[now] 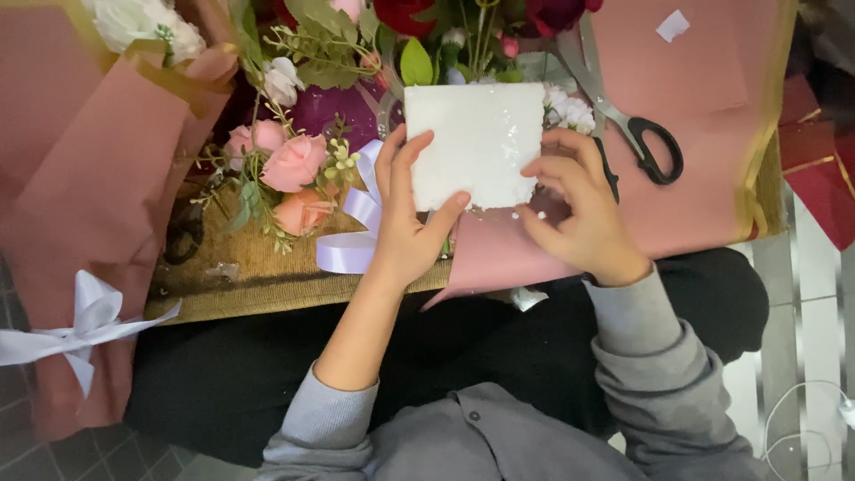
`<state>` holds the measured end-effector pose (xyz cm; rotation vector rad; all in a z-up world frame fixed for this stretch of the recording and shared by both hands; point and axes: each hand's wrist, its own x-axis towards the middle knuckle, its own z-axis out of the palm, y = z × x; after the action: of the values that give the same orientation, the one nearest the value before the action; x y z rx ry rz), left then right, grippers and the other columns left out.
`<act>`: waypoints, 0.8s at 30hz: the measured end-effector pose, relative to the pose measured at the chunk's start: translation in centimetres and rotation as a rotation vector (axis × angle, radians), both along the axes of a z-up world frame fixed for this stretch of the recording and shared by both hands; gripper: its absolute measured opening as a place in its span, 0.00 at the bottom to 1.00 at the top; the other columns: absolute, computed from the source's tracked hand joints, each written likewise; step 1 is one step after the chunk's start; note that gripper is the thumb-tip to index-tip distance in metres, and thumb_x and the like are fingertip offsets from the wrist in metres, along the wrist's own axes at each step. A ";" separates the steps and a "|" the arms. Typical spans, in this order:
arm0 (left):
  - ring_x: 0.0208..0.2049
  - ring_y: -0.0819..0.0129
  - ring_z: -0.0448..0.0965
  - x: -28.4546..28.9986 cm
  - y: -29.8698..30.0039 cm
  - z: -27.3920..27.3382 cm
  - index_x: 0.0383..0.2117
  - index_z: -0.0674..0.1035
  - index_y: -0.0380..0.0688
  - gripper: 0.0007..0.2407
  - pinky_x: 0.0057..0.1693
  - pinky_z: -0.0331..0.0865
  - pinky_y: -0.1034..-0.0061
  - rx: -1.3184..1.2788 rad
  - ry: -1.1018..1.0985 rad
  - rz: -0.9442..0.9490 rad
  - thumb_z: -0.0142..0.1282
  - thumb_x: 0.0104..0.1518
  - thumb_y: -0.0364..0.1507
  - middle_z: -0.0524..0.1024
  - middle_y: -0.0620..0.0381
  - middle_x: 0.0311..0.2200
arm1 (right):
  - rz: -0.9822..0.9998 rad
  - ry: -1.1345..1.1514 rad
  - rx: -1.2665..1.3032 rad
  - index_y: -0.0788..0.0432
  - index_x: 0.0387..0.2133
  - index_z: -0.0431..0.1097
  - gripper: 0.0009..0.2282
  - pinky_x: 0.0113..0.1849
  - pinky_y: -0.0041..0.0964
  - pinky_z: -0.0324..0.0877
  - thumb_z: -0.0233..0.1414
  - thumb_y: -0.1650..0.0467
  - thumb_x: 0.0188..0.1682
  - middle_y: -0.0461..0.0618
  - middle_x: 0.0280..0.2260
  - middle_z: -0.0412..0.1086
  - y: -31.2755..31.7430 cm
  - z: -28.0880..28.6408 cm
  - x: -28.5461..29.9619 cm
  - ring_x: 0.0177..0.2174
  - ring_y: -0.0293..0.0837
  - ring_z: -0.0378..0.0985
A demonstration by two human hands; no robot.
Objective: Preparing and cutting wrapping paper to assemble a flower bouquet around a floral foam base.
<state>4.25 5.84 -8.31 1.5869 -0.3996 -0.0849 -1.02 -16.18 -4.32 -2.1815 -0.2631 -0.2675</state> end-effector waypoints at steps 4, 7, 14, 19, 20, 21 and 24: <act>0.73 0.39 0.48 0.0 0.0 0.0 0.66 0.62 0.54 0.27 0.73 0.43 0.40 -0.002 -0.001 -0.001 0.63 0.62 0.29 0.44 0.42 0.69 | 0.047 0.063 0.088 0.59 0.50 0.65 0.21 0.55 0.50 0.69 0.60 0.76 0.43 0.57 0.58 0.52 0.2 0.8 -0.2 0.60 0.55 0.62; 0.73 0.37 0.46 0.0 0.0 0.1 0.66 0.62 0.54 0.28 0.73 0.42 0.39 0.005 0.003 -0.008 0.64 0.62 0.29 0.44 0.41 0.69 | -0.005 -0.004 0.025 0.57 0.52 0.64 0.28 0.54 0.48 0.70 0.67 0.61 0.41 0.56 0.57 0.52 0.9 0.7 0.0 0.56 0.51 0.64; 0.73 0.37 0.46 0.0 0.0 0.2 0.66 0.62 0.52 0.27 0.73 0.42 0.39 0.011 0.018 -0.005 0.64 0.62 0.28 0.44 0.41 0.69 | -0.105 -0.021 -0.017 0.58 0.51 0.63 0.25 0.51 0.49 0.71 0.68 0.65 0.45 0.57 0.54 0.54 1.9 0.8 0.2 0.50 0.52 0.66; 0.72 0.36 0.46 0.1 0.1 0.0 0.66 0.63 0.51 0.27 0.72 0.41 0.37 -0.005 0.024 -0.005 0.63 0.62 0.27 0.44 0.41 0.68 | -0.101 -0.106 -0.077 0.59 0.50 0.64 0.25 0.49 0.47 0.73 0.70 0.67 0.44 0.58 0.54 0.55 1.6 0.1 0.4 0.49 0.55 0.71; 0.72 0.37 0.46 0.1 0.1 0.0 0.66 0.62 0.51 0.27 0.73 0.41 0.38 -0.010 0.022 -0.002 0.63 0.62 0.26 0.45 0.41 0.68 | -0.092 -0.169 -0.125 0.60 0.50 0.65 0.25 0.49 0.50 0.73 0.70 0.67 0.44 0.60 0.54 0.56 1.6 0.0 0.4 0.50 0.57 0.71; 0.72 0.38 0.47 0.2 0.0 0.0 0.66 0.62 0.51 0.27 0.73 0.41 0.38 -0.016 0.019 0.000 0.63 0.62 0.26 0.45 0.41 0.68 | -0.084 -0.233 -0.175 0.60 0.49 0.65 0.24 0.50 0.54 0.73 0.70 0.66 0.45 0.61 0.54 0.57 1.6 -0.1 0.5 0.50 0.59 0.70; 0.72 0.38 0.47 0.1 0.1 -0.3 0.66 0.62 0.50 0.28 0.72 0.41 0.38 -0.018 0.017 0.003 0.63 0.61 0.25 0.45 0.41 0.68 | -0.083 -0.321 -0.214 0.61 0.49 0.66 0.25 0.50 0.55 0.72 0.70 0.67 0.44 0.64 0.53 0.58 1.5 -0.8 0.4 0.50 0.61 0.71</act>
<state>4.35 5.99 -8.58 1.5677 -0.3838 -0.0926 -0.57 -14.69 -5.09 -2.3588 -0.3958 -0.6649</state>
